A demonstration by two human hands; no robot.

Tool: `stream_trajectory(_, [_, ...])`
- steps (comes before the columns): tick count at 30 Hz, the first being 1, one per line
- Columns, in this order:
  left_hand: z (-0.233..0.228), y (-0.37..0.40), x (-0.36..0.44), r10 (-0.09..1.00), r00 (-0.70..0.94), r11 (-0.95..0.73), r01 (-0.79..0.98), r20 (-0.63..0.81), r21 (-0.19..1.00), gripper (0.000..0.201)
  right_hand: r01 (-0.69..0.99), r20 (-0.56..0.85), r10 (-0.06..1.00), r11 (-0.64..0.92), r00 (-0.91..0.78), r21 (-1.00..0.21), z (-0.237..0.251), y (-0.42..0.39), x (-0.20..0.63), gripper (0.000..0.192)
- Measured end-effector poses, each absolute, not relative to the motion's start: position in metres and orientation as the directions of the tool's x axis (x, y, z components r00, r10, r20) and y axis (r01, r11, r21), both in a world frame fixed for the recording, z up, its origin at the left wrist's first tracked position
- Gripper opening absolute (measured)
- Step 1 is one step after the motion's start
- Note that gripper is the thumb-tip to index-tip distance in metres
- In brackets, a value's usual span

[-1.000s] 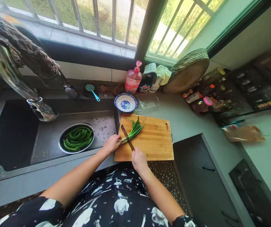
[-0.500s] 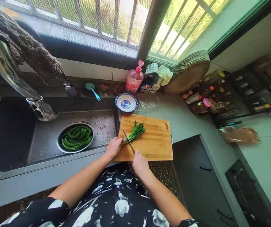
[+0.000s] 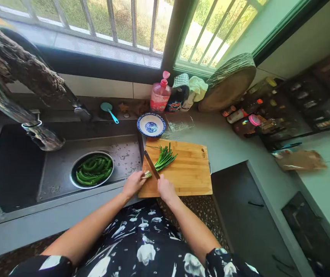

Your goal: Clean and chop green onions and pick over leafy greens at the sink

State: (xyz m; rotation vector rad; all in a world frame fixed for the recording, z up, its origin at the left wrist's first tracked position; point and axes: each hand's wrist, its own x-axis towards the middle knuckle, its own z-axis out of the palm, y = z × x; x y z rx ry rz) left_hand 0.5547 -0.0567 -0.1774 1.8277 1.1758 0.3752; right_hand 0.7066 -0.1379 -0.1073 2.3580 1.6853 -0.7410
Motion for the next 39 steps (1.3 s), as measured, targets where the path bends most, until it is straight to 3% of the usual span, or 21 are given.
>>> stream_trajectory(3, [-0.166,-0.046,0.544,0.814,0.281,0.422,0.315,-0.508,0.85,0.024,0.915,-0.318,0.926,-0.294,0.203,-0.275,-0.086,-0.155,0.731,0.027])
stream_trajectory(6, [-0.149,-0.033,0.53,0.642,0.315,0.761,-0.153,-0.699,0.63,0.026,0.889,-0.136,0.911,-0.41,0.389,-0.203,-0.076,-0.171,0.777,0.034])
stream_trajectory(9, [-0.132,-0.024,0.516,0.539,0.42,0.837,-0.363,-0.73,0.409,0.012,0.753,-0.081,0.75,-0.657,0.656,0.02,-0.087,-0.178,0.832,0.035])
stream_trajectory(12, [-0.121,-0.018,0.503,0.492,0.463,0.853,-0.426,-0.737,0.302,0.017,0.674,-0.054,0.675,-0.72,0.735,0.165,-0.111,-0.184,0.874,0.035])
stream_trajectory(16, [-0.117,-0.016,0.487,0.503,0.464,0.838,-0.469,-0.729,0.28,0.023,0.685,-0.054,0.694,-0.69,0.718,0.233,-0.138,-0.197,0.892,0.031])
stream_trajectory(20, [-0.117,-0.02,0.476,0.548,0.419,0.808,-0.49,-0.723,0.328,0.018,0.691,-0.062,0.699,-0.684,0.712,0.233,-0.134,-0.19,0.873,0.032])
stream_trajectory(22, [-0.118,-0.022,0.472,0.565,0.397,0.797,-0.49,-0.723,0.354,0.016,0.796,-0.082,0.799,-0.575,0.596,0.189,-0.124,-0.169,0.849,0.038])
stream_trajectory(23, [-0.118,-0.022,0.47,0.563,0.398,0.799,-0.488,-0.725,0.352,0.016,0.881,-0.106,0.879,-0.448,0.465,0.151,-0.119,-0.154,0.834,0.042])
stream_trajectory(25, [-0.118,-0.022,0.465,0.545,0.419,0.808,-0.493,-0.727,0.322,0.017,0.997,-0.193,0.979,-0.049,0.06,0.061,-0.113,-0.122,0.803,0.049])
stream_trajectory(27, [-0.115,-0.023,0.459,0.537,0.446,0.807,-0.52,-0.717,0.281,0.021,0.956,-0.25,0.925,0.294,-0.285,-0.002,-0.113,-0.091,0.777,0.052])
stream_trajectory(29, [-0.109,-0.024,0.45,0.553,0.472,0.789,-0.56,-0.686,0.251,0.024,0.879,-0.292,0.84,0.476,-0.458,-0.008,-0.118,-0.068,0.76,0.048])
stream_trajectory(32, [-0.1,-0.027,0.432,0.611,0.478,0.744,-0.62,-0.631,0.25,0.029,0.831,-0.348,0.79,0.553,-0.504,0.052,-0.128,-0.045,0.754,0.035])
stream_trajectory(35, [-0.092,-0.032,0.41,0.699,0.406,0.669,-0.663,-0.589,0.337,0.036,0.823,-0.393,0.779,0.561,-0.488,0.091,-0.133,-0.033,0.757,0.023])
stream_trajectory(39, [-0.086,-0.037,0.379,0.776,0.32,0.596,-0.653,-0.543,0.468,0.041,0.855,-0.403,0.808,0.508,-0.43,0.104,-0.132,-0.021,0.75,0.027])
